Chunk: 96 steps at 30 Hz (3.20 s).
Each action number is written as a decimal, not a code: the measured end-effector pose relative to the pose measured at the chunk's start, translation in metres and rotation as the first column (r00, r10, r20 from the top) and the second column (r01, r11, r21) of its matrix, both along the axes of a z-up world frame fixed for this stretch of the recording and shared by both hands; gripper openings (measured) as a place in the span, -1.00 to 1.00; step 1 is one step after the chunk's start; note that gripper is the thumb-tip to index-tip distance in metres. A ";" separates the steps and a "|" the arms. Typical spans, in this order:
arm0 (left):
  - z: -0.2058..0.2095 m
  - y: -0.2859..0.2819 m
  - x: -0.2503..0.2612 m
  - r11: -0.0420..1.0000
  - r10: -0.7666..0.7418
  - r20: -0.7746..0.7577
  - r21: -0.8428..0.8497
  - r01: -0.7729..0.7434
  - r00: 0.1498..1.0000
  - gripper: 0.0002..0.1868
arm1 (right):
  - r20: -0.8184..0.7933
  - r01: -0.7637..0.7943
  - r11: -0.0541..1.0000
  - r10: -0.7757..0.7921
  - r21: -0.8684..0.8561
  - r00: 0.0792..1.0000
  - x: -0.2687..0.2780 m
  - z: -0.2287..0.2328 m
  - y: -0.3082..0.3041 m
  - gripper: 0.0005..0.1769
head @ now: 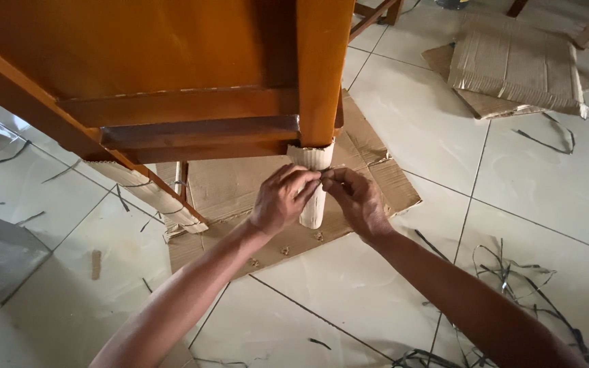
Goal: Wrapping a wooden chair leg with protective foam and securing it with plastic ties.
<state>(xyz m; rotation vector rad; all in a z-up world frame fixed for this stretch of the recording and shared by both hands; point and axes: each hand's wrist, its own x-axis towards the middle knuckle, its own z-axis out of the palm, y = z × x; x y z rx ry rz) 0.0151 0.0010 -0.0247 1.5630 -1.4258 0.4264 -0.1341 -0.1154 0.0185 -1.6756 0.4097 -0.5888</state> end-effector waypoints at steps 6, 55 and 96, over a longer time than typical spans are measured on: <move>-0.009 -0.009 0.005 0.998 0.060 0.085 -0.005 -0.060 0.995 -0.92 | -0.009 0.066 0.997 -0.067 -0.047 0.998 0.003 -0.008 -0.003 -0.82; -0.005 -0.010 0.006 0.942 0.332 0.263 -0.037 -0.334 0.906 -0.83 | -0.081 -0.037 0.602 -0.046 -0.798 0.996 -0.025 -0.055 -0.017 -0.88; -0.094 -0.004 -0.067 0.444 0.223 -0.220 0.890 0.102 0.950 -0.70 | -0.930 -0.510 0.817 -0.083 -0.270 0.359 -0.227 -0.200 -0.187 -0.64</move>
